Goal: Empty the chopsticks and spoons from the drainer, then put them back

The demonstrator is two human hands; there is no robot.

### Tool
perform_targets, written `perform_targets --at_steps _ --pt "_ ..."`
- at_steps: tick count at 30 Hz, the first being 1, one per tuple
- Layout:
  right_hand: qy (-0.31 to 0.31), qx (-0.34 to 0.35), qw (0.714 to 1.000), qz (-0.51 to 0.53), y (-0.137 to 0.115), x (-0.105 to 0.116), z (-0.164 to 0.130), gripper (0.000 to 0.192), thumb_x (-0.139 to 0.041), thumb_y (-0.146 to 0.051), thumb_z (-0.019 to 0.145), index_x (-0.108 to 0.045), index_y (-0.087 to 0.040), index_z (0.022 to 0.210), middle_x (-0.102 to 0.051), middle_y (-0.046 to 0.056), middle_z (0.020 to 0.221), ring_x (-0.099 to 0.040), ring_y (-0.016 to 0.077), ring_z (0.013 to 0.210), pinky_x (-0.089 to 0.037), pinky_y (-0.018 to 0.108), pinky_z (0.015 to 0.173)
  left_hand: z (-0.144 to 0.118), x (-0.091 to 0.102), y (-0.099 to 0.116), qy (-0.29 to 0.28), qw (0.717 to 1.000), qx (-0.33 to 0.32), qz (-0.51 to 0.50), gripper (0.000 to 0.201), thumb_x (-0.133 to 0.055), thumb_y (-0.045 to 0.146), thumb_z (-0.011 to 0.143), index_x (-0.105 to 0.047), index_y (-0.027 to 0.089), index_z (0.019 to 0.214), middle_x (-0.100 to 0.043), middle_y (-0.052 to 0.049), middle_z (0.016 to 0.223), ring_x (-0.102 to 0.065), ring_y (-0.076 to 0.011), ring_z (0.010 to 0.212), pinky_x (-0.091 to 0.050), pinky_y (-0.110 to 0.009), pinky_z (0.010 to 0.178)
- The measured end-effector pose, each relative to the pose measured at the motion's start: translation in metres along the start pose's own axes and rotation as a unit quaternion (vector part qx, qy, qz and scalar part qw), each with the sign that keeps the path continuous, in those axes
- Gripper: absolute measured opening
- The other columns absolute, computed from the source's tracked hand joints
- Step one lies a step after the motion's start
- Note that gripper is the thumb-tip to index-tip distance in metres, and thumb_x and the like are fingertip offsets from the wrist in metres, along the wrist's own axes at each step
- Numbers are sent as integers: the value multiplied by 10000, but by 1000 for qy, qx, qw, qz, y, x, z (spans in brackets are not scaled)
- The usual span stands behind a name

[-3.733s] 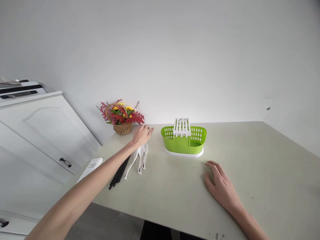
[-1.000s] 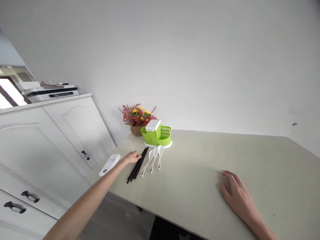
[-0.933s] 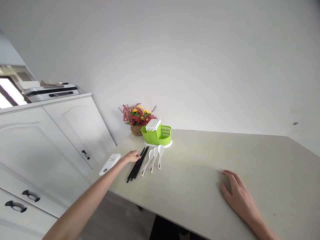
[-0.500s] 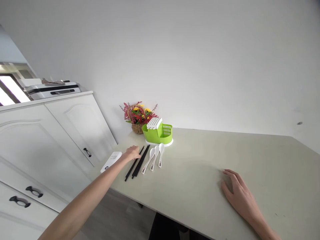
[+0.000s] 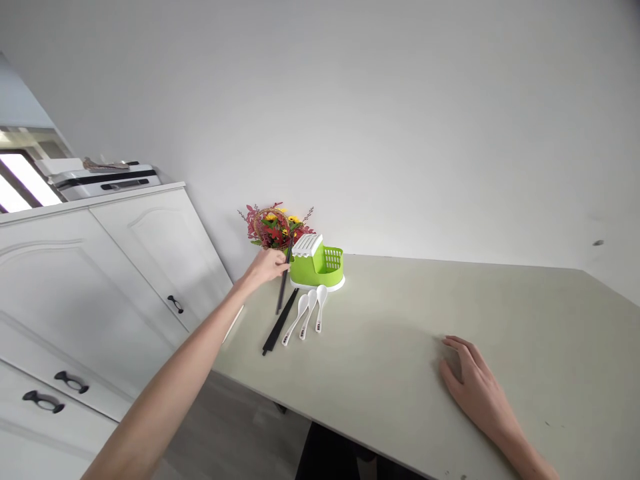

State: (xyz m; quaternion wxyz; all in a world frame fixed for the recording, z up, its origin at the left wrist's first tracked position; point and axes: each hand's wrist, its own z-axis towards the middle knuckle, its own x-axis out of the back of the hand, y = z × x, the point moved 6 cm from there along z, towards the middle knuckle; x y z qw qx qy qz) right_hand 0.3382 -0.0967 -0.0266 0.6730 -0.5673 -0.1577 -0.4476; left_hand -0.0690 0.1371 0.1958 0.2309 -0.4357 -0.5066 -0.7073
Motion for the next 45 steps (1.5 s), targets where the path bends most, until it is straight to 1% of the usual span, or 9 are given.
perform_targets --at_steps 4,8,13,22,26,30,33,39,45 --pt "-3 -6 1000 0 0 0 1 405 -377 -480 971 -491 -271 1298 -515 90 1457 -612 263 1209 -521 397 921 -1 -18 65 13 991 -81 -108 492 -772 597 795 -717 166 1027 -795 -123 998 -773 -283 929 -628 -376 830" --pt "-8 0 1000 9 -2 1 1 418 -381 -483 976 -493 -262 1313 -515 105 1455 -625 264 1178 -533 389 893 -13 -67 118 -11 968 -140 -207 422 -765 545 830 -713 161 998 -798 -113 1020 -783 -234 849 -650 -327 749" --pt "4 7 1000 4 -4 4 1 402 -374 -464 976 -503 -262 1299 -525 100 1442 -616 260 1197 -531 389 910 -20 -116 123 -36 959 -141 -242 331 -776 482 846 -694 171 928 -800 -88 955 -783 -215 837 -642 -296 772" --pt "-5 0 1000 1 -5 5 1 394 -370 -466 982 -488 -255 1294 -517 95 1454 -612 253 1203 -518 383 945 -17 -143 121 -70 953 -125 -268 360 -791 493 831 -702 158 927 -796 -101 926 -780 -215 832 -648 -303 761" --pt "-9 1 1000 2 -6 6 1 392 -359 -472 989 -476 -264 1301 -509 92 1461 -587 257 1243 -516 379 933 -11 -112 94 -128 942 -59 -304 468 -849 521 745 -721 127 965 -795 -129 997 -779 -242 876 -657 -365 815" --pt "-15 0 1000 -3 -6 7 1 405 -362 -476 985 -493 -263 1304 -513 100 1460 -616 258 1194 -523 374 903 -4 -53 22 -137 965 84 -205 450 -913 494 621 -714 145 823 -802 -73 901 -780 -256 843 -658 -369 813" --pt "-15 1 1000 -11 -5 6 0 417 -377 -485 977 -507 -265 1308 -524 100 1454 -633 256 1158 -533 367 865 -4 -27 -38 -122 970 208 -16 333 -927 341 611 -680 154 734 -778 -38 746 -777 -248 758 -655 -316 718" --pt "-33 -9 999 -9 -3 4 -1 435 -367 -507 992 -487 -264 1332 -517 109 1476 -683 206 899 -542 348 743 -7 -47 -92 -118 951 261 117 200 -851 129 636 -653 145 659 -663 -12 518 -749 -238 612 -612 -269 616" --pt "-20 -2 1000 -16 -4 5 0 418 -379 -500 984 -496 -266 1311 -526 97 1467 -659 245 1096 -536 350 814 -11 -69 -100 -119 946 259 158 138 -804 225 732 -698 142 763 -726 -53 648 -749 -213 640 -591 -244 629"
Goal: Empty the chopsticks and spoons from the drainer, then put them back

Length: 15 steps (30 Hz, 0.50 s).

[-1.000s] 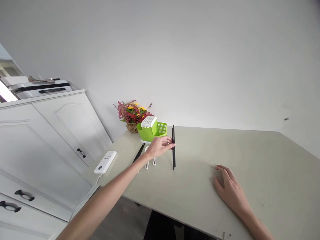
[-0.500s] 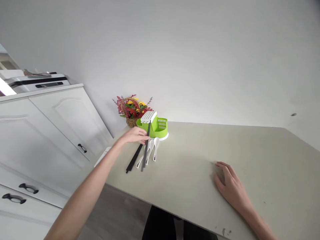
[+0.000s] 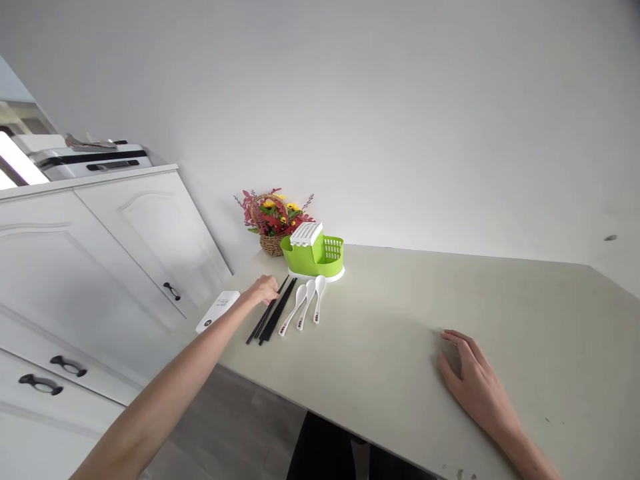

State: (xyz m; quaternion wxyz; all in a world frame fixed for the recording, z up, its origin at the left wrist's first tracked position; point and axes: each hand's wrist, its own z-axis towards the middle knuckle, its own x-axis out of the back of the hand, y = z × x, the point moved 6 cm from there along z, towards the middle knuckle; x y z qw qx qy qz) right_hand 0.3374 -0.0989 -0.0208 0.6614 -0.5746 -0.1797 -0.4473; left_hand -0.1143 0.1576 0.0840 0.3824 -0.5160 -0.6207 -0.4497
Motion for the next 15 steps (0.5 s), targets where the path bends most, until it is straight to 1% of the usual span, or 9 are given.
perform_targets --at_steps 2,4,6,9,12,15 --pt "3 6 1000 0 0 0 0 415 -379 -490 984 -494 -264 1312 -525 98 1467 -646 251 1145 -531 354 840 -2 -2 3 2 1000 -7 20 180 -767 301 785 -692 148 728 -725 -63 648 -746 -206 657 -583 -241 654" --pt "4 7 1000 -2 1 0 -1 413 -381 -485 982 -493 -262 1311 -527 97 1465 -636 254 1173 -529 357 856 -4 -4 6 -1 999 -12 47 266 -745 379 801 -677 154 675 -706 -67 608 -735 -212 660 -577 -253 678" --pt "3 4 1000 -5 2 -1 -1 412 -384 -486 978 -495 -264 1307 -529 94 1464 -638 251 1165 -530 361 859 -8 -5 10 -7 997 -12 76 290 -770 420 751 -678 157 668 -681 -62 564 -718 -225 643 -571 -275 685" --pt "9 5 1000 -6 2 -1 -1 412 -383 -485 975 -495 -265 1305 -532 94 1461 -633 254 1173 -526 370 876 -13 -7 17 -12 994 -7 107 273 -808 392 659 -707 153 745 -679 -55 565 -704 -240 638 -561 -290 678" --pt "10 7 1000 -6 1 -1 -1 412 -376 -484 977 -491 -269 1308 -530 86 1464 -617 254 1206 -520 371 893 -16 -8 23 -8 992 -2 128 300 -814 347 623 -726 147 828 -724 -79 679 -720 -260 703 -559 -300 698" --pt "5 3 1000 -7 1 -2 0 419 -378 -490 974 -491 -273 1314 -526 81 1471 -626 249 1189 -526 364 872 -18 -9 28 9 989 0 145 395 -839 311 597 -731 155 943 -759 -126 944 -730 -309 916 -562 -322 794"
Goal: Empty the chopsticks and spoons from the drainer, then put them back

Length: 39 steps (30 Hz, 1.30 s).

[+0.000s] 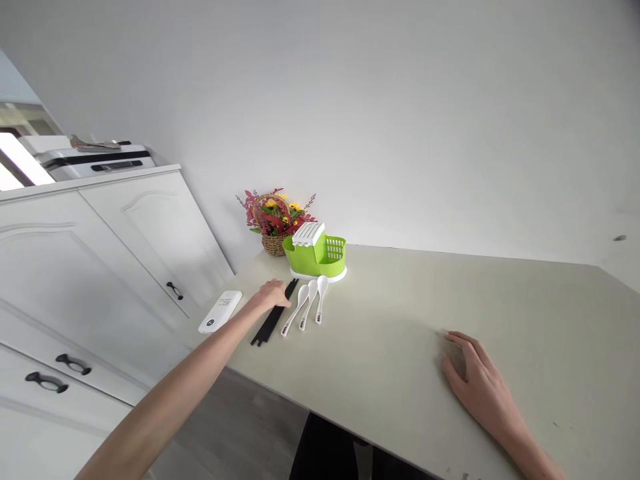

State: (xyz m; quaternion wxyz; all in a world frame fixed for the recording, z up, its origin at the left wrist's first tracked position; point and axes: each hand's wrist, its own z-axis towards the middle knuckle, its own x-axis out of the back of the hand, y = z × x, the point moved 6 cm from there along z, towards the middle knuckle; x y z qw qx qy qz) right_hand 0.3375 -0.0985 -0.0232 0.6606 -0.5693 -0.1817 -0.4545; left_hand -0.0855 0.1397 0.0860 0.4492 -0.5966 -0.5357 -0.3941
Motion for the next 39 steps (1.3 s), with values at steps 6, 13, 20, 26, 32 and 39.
perform_targets --at_steps 6,13,20,26,32,39 --pt "-4 -1 1000 8 2 1 -1 437 -393 -501 966 -512 -258 1309 -535 108 1456 -678 232 997 -539 361 800 -1 -9 -1 15 1000 14 14 468 -843 278 773 -672 140 1186 -642 -166 1287 -631 -321 1193 -532 -398 976" --pt "-5 2 1000 10 1 1 -2 424 -380 -495 982 -492 -264 1320 -526 107 1468 -674 231 994 -528 363 820 -2 -17 -20 -3 997 31 -67 396 -691 351 960 -609 163 1299 -633 -115 1286 -659 -252 1101 -580 -436 913" --pt "0 6 1000 8 1 2 -1 425 -384 -494 979 -501 -257 1311 -534 105 1459 -660 246 1082 -529 351 819 -9 26 -37 63 961 -16 -267 269 -627 156 937 -483 154 1164 -711 -80 926 -741 -190 683 -588 -276 649" --pt "-3 2 1000 5 1 1 -2 419 -391 -480 975 -503 -259 1312 -534 101 1460 -659 247 1105 -529 354 830 -50 58 22 156 805 -198 -538 70 -448 287 1054 -424 225 1078 -640 11 928 -678 -99 708 -576 -248 742" --pt "3 2 1000 14 3 0 -1 422 -399 -473 968 -503 -248 1309 -532 112 1459 -598 282 1245 -505 400 943 -77 24 110 82 495 -188 -844 159 -667 272 955 -529 196 979 -517 51 756 -467 -48 556 -426 -171 565" --pt "-95 -56 970 216 -39 -7 2 490 -458 -600 960 -559 -253 1290 -611 120 1393 -615 275 1237 -549 370 891 -81 -22 165 -7 364 -33 -931 188 -595 139 978 -503 168 815 -382 71 643 -311 -37 463 -300 -158 437"
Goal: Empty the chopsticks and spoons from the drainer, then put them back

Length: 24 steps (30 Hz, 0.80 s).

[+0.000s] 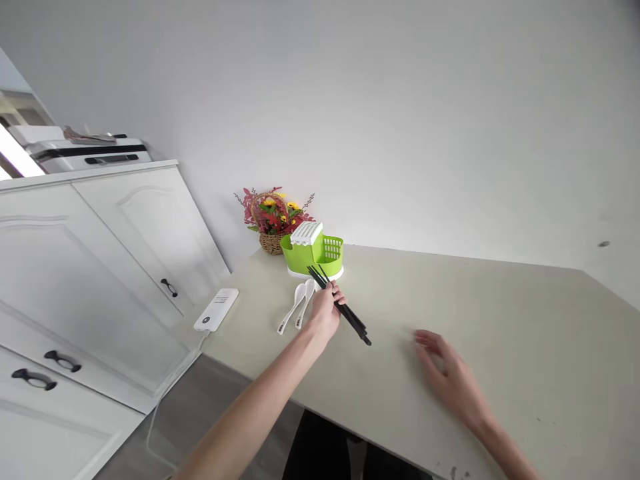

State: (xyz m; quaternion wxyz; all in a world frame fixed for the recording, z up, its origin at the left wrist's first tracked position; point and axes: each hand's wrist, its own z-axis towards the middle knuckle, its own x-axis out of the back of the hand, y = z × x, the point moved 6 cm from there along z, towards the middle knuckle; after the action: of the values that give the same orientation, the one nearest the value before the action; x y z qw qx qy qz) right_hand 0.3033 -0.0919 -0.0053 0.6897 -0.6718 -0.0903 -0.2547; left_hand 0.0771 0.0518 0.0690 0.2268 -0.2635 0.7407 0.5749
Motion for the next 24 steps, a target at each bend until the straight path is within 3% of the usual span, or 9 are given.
perform_targets --at_steps 2,5,8,11,14,17,19,21,24 --pt "-89 8 988 123 -32 -28 -6 540 -471 -630 963 -531 -268 1359 -587 101 1449 -610 248 1264 -532 361 973 -4 -1 -11 13 1000 14 -8 224 -603 203 992 -488 177 802 -348 81 625 -287 -38 451 -273 -160 415" --pt "-105 -39 967 230 -72 -61 -14 600 -453 -671 963 -509 -305 1435 -531 48 1531 -559 240 1342 -471 371 1084 -12 -3 -23 39 998 35 -43 350 -667 349 968 -428 200 760 -272 104 593 -232 -38 428 -229 -171 383" --pt "-12 -107 951 289 -89 -77 -15 611 -385 -693 965 -594 -295 1380 -551 24 1522 -476 260 1426 -425 385 1129 -21 -7 -27 46 995 42 -80 505 -760 449 885 -348 217 709 -206 119 568 -165 -37 415 -167 -189 358" --pt "66 -129 923 357 -90 -83 -9 592 -339 -633 978 -651 -255 1310 -639 46 1429 -535 263 1378 -422 394 1124 -30 -14 -28 12 996 33 -76 563 -758 480 874 -296 224 680 -174 116 557 -139 -45 416 -170 -206 363" --pt "93 -130 912 379 -85 -86 -1 563 -331 -577 969 -671 -235 1260 -703 54 1336 -622 254 1285 -481 366 1053 -38 -17 -29 -15 998 14 -52 573 -719 496 896 -268 227 666 -166 108 558 -138 -55 426 -204 -216 378" --pt "101 -129 923 348 -81 -84 2 563 -307 -561 968 -677 -222 1224 -708 63 1321 -647 252 1245 -527 335 968 -42 -16 -33 -26 999 -2 -23 597 -711 516 896 -248 231 650 -155 102 568 -145 -62 443 -219 -216 391" --pt "79 -116 936 321 -80 -83 2 557 -313 -582 974 -678 -222 1191 -705 68 1307 -675 246 1177 -537 321 924 -41 -14 -35 -31 999 -4 -7 604 -721 526 884 -252 232 641 -163 102 568 -151 -63 449 -215 -215 393" --pt "5 -92 952 291 -82 -86 3 543 -347 -629 970 -676 -223 1118 -723 75 1211 -709 231 1006 -554 312 803 -36 -10 -37 -32 999 0 11 596 -726 527 876 -264 232 640 -183 104 567 -160 -61 448 -207 -213 391" --pt "-118 -59 969 210 -78 -93 3 504 -418 -688 940 -610 -225 885 -682 33 817 -604 173 636 -456 287 540 -25 -1 -40 -30 998 20 51 569 -705 516 888 -271 233 653 -198 110 570 -180 -55 441 -215 -203 394"
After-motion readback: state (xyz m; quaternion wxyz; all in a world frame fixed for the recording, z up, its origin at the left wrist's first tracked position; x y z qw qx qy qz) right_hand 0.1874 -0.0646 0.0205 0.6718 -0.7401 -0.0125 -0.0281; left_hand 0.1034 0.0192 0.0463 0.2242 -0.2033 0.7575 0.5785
